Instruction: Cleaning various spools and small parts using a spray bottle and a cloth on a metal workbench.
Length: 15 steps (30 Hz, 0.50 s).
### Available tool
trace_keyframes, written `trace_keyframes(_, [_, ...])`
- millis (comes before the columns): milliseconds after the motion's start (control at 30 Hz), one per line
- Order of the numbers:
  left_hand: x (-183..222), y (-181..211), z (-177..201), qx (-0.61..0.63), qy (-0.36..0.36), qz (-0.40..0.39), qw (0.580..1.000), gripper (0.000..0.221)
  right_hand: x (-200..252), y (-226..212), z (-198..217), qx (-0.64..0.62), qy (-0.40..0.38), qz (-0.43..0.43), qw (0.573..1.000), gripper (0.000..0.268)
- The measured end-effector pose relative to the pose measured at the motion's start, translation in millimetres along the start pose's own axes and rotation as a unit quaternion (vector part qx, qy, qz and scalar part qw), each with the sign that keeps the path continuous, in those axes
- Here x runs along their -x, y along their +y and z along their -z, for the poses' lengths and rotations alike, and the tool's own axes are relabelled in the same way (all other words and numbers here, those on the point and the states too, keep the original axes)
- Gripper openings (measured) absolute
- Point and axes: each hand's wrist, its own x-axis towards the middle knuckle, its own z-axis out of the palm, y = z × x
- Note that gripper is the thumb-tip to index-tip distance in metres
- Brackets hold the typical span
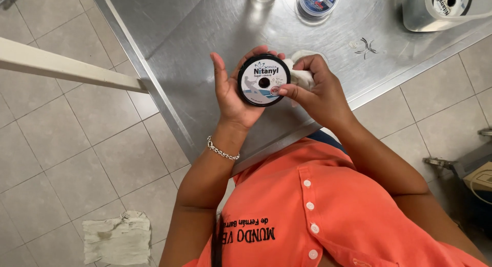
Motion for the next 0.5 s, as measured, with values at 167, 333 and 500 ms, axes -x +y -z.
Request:
trace_keyframes(167, [1,-8,4,0.034,-0.032,0.036,0.998,0.09,-3,-12,1,0.101,0.062,0.084,0.989,0.053])
trace_keyframes(333, [2,-3,4,0.056,-0.015,0.026,0.998,0.091,-5,4,21,0.092,0.054,0.035,0.994,0.051])
trace_keyframes(500, [1,11,-13,0.015,0.062,0.016,0.998,0.073,-5,-7,50,0.062,0.105,0.07,0.99,0.039])
